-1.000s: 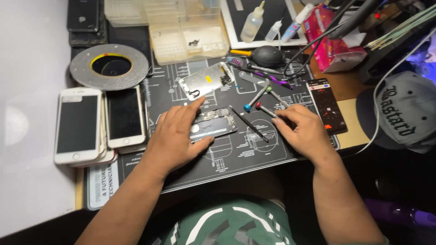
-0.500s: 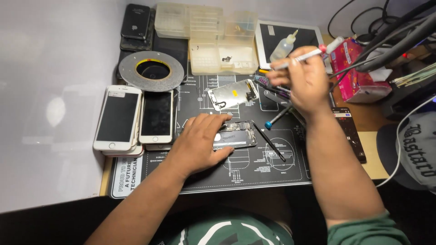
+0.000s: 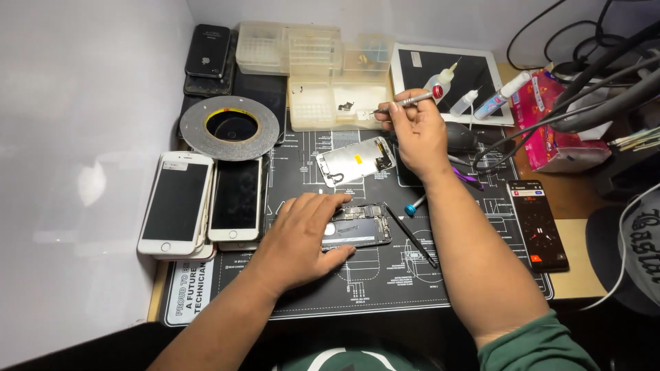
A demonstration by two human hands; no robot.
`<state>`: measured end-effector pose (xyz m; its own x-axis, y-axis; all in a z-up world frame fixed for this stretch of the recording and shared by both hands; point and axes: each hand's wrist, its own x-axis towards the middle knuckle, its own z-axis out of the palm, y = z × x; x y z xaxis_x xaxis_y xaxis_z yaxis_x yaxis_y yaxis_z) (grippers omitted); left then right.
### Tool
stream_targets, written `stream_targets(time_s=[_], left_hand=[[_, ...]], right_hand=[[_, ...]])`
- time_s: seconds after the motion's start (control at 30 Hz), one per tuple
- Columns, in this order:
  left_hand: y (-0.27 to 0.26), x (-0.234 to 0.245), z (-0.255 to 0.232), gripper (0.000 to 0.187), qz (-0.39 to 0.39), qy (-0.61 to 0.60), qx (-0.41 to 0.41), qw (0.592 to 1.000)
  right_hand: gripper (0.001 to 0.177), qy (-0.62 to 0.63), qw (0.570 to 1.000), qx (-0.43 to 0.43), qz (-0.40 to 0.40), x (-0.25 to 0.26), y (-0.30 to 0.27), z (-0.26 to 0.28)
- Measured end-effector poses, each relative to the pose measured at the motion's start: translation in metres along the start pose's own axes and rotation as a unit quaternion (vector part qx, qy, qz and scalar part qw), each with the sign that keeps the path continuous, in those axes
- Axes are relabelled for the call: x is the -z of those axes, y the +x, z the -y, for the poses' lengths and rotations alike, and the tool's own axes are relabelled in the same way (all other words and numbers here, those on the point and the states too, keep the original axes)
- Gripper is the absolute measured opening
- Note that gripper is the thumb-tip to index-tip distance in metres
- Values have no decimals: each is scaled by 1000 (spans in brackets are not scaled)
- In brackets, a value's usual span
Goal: Disassembling and repairing the internal components of a smartphone using a precision screwdriver and tweezers.
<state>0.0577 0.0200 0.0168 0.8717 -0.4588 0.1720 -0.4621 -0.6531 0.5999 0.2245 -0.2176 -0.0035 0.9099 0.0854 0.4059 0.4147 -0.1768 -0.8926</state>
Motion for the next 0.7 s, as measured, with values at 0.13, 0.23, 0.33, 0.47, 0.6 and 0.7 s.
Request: stream_targets(time_s=[0.13, 0.23, 0.33, 0.47, 0.6, 0.7], left_hand=[[0, 1, -1, 73, 4, -7, 6, 1000], [0, 3, -4, 73, 9, -15, 14, 1000], [-1, 6, -6, 71, -2, -17, 10, 1000], [-1, 6, -7, 72, -2, -18, 11, 1000], [-1, 7, -9, 70, -4, -25, 13, 1000], [-2, 5, -8, 71, -10, -26, 8, 1000]], right_hand=[[16, -4, 1000, 1, 5, -5, 1, -1], [16, -45, 999, 21, 18, -7, 0, -2], [14, -50, 998, 33, 6, -10, 2, 2], [14, -69, 997, 31, 5, -9, 0, 4], [14, -78, 996, 35, 5, -9, -1, 6], [12, -50, 997, 57, 1, -7, -1, 2]])
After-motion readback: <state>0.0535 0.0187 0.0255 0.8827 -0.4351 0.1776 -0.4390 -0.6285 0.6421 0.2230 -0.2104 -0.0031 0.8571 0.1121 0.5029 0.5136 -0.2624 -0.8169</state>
